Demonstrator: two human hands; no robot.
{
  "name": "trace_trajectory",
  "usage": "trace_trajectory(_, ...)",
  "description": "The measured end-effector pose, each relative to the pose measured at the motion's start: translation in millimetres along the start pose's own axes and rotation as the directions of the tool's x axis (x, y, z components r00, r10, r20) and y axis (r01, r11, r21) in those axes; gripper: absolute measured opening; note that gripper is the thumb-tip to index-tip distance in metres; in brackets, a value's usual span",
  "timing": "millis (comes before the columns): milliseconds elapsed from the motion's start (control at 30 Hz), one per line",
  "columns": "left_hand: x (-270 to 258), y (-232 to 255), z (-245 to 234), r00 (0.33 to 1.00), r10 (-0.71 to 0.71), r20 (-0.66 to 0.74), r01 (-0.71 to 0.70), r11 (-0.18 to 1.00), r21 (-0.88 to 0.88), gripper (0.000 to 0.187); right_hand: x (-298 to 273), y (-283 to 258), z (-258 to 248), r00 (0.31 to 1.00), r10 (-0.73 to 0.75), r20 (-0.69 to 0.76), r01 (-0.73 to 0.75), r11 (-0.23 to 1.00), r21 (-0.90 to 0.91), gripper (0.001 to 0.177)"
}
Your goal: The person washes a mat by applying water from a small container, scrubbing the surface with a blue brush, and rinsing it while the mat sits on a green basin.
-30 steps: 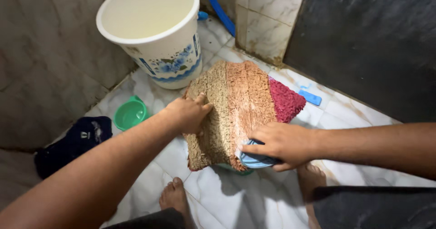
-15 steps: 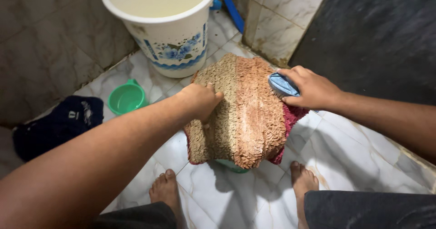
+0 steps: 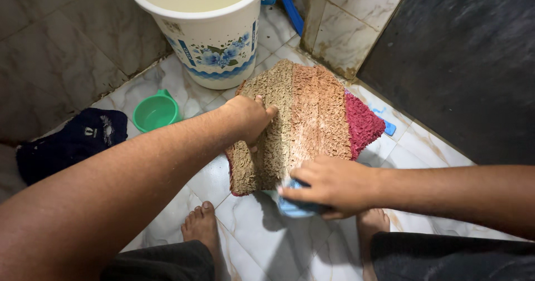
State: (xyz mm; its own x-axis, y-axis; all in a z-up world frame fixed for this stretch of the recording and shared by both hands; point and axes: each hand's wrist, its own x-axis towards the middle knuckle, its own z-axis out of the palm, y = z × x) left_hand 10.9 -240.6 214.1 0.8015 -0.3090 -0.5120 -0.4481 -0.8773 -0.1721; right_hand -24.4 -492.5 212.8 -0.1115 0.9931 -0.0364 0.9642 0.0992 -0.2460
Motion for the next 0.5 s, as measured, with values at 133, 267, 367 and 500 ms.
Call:
trace_trajectory(133, 1.9, 1.5, 3.1, 1.000, -0.008, -0.007, 0.008, 1.000, 0.020, 0.128, -23.1, 20.8, -1.3, 0.982, -0.149, -0.118, 0.145, 0.989, -0.040, 0.091)
trace_trajectory(267, 6.1, 1.5, 8.0, 1.000, -0.009, -0.003, 0.009, 1.000, 0.011, 0.129, -55.3, 54.7, -6.8, 0.989, -0.068, -0.132, 0.068, 0.998, -0.008, 0.088)
trace_trajectory(367, 6.1, 1.9, 7.9, 1.000, -0.023, -0.006, 0.023, 1.000, -0.015, 0.123, -75.2, 78.0, -13.1, 0.979, 0.174, -0.106, -0.178, 0.983, -0.033, 0.092)
trace_trajectory(500, 3.7, 5.2, 1.1, 0.998, -0.035, 0.058, 0.035, 0.999, -0.003, 0.124, -87.4, 104.0, -17.1, 0.747, 0.657, -0.103, -0.663, 0.748, -0.042, 0.094)
